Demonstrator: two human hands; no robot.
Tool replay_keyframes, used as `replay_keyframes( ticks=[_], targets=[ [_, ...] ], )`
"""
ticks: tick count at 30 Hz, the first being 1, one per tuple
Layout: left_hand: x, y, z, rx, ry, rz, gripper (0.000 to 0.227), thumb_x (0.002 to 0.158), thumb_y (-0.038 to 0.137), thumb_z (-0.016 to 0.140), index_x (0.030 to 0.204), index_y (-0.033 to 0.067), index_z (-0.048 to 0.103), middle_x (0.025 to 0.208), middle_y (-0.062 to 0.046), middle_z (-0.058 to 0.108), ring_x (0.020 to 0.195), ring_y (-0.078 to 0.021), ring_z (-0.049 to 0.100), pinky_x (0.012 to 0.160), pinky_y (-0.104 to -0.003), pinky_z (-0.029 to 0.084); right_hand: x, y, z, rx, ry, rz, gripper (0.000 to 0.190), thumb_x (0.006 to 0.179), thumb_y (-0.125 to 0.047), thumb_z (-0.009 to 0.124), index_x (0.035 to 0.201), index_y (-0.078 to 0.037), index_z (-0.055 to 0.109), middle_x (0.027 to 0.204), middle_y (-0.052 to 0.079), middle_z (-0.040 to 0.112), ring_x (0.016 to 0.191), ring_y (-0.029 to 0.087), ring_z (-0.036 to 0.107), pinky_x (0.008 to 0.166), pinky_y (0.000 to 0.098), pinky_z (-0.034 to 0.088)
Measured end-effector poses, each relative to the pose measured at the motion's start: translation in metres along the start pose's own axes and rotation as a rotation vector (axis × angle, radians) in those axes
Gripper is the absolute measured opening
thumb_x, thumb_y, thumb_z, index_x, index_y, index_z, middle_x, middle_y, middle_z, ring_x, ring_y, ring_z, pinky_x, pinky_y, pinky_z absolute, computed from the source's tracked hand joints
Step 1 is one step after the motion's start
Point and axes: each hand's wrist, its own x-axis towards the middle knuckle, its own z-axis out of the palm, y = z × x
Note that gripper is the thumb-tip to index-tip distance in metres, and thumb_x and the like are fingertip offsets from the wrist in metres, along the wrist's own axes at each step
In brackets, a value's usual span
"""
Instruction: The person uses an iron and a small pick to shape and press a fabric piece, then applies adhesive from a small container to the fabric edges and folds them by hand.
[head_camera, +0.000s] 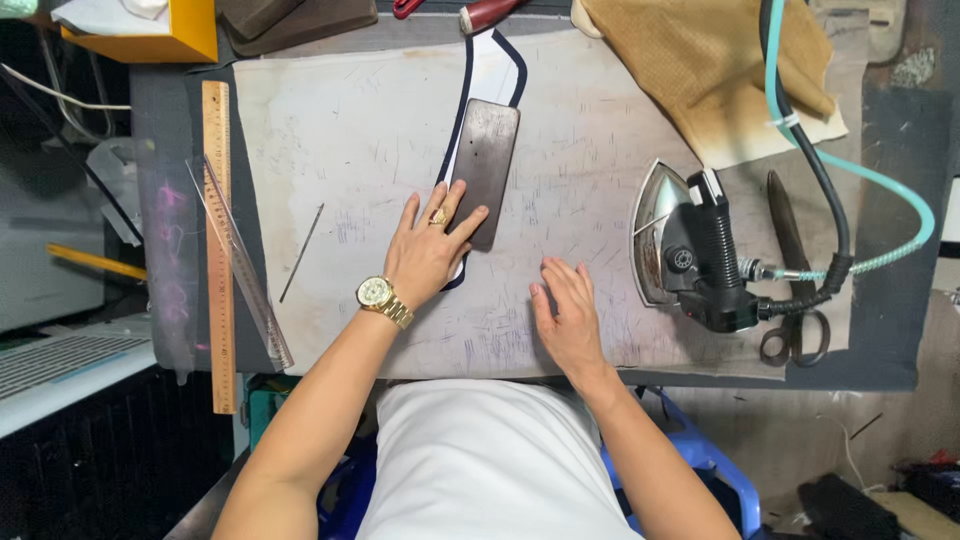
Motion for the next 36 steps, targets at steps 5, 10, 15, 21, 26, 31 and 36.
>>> replay_keyframes(
  ticks=[5, 10, 15, 21, 26, 31, 36],
  targets=[
    [0.004, -0.012, -0.014, 0.011, -0.001, 0.032, 0.055, 0.101, 0.033, 0.061, 0.155, 0.0294, 0.047, 0.163, -0.016, 0.039, 0.148, -0.0357, 0.041, 0.117, -0.061, 0.029, -0.009, -0.021, -0.003, 0.026, 0.078, 0.043, 0.027, 0.1, -0.014, 0.07, 0.121, 0.003, 0.07, 0.127, 0.016, 0.072, 0.125, 0.03, 0.064, 0.119, 0.0478, 0.036],
    [-0.052, -0.072, -0.045, 0.211, 0.033, -0.183, 0.032, 0.101, 0.045, 0.058, 0.126, 0.0269, 0.066, 0.095, -0.005, 0.072, 0.087, -0.0263, 0.075, 0.073, -0.043, 0.056, -0.015, -0.033, -0.003, 0.036, 0.136, 0.116, 0.025, 0.102, -0.014, 0.068, 0.123, -0.001, 0.071, 0.117, 0.011, 0.076, 0.118, 0.025, 0.068, 0.115, 0.0434, 0.041],
    [-0.109, -0.136, -0.053, 0.244, -0.485, -0.57, 0.047, 0.09, 0.053, 0.069, 0.097, 0.0065, 0.068, 0.089, -0.019, 0.074, 0.087, -0.04, 0.077, 0.074, -0.054, 0.058, -0.024, -0.046, 0.04, -0.002, 0.12, 0.074, 0.021, 0.099, -0.017, 0.072, 0.117, -0.006, 0.074, 0.113, 0.006, 0.077, 0.111, 0.022, 0.07, 0.109, 0.041, 0.047],
    [-0.107, -0.147, 0.003, 0.195, -0.569, -0.369, 0.022, 0.088, 0.031, 0.062, 0.088, 0.0108, 0.069, 0.08, -0.014, 0.072, 0.082, -0.0373, 0.077, 0.067, -0.049, 0.06, -0.009, -0.08, 0.088, -0.136, 0.12, -0.001, 0.022, 0.097, -0.017, 0.074, 0.115, -0.004, 0.071, 0.119, 0.011, 0.072, 0.114, 0.026, 0.066, 0.107, 0.0447, 0.048],
    [-0.064, -0.105, -0.062, -0.162, -0.331, -0.194, 0.016, 0.088, 0.018, 0.058, 0.091, 0.0043, 0.066, 0.075, -0.02, 0.069, 0.077, -0.043, 0.073, 0.067, -0.049, 0.057, 0.005, -0.095, 0.11, -0.261, 0.136, 0.04, 0.024, 0.096, -0.015, 0.073, 0.115, -0.002, 0.068, 0.131, 0.017, 0.065, 0.122, 0.031, 0.06, 0.107, 0.0483, 0.047],
    [-0.034, -0.061, -0.053, -0.699, 0.249, 0.003, 0.028, 0.081, -0.006, 0.066, 0.107, 0.0044, 0.069, 0.075, -0.013, 0.068, 0.065, -0.0272, 0.069, 0.058, -0.034, 0.056, 0.006, -0.096, 0.119, -0.289, 0.161, 0.063, 0.022, 0.098, -0.016, 0.07, 0.114, -0.001, 0.068, 0.135, 0.021, 0.062, 0.126, 0.034, 0.057, 0.107, 0.0495, 0.045],
    [-0.035, -0.05, -0.052, -0.579, 0.105, 0.092, 0.012, 0.09, -0.002, 0.07, 0.096, 0.0075, 0.072, 0.087, -0.007, 0.074, 0.08, -0.0269, 0.074, 0.066, -0.036, 0.063, 0.009, -0.096, 0.115, -0.331, 0.157, 0.011, 0.018, 0.099, -0.016, 0.069, 0.111, -0.003, 0.068, 0.131, 0.018, 0.065, 0.126, 0.034, 0.058, 0.107, 0.051, 0.045]
  ],
)
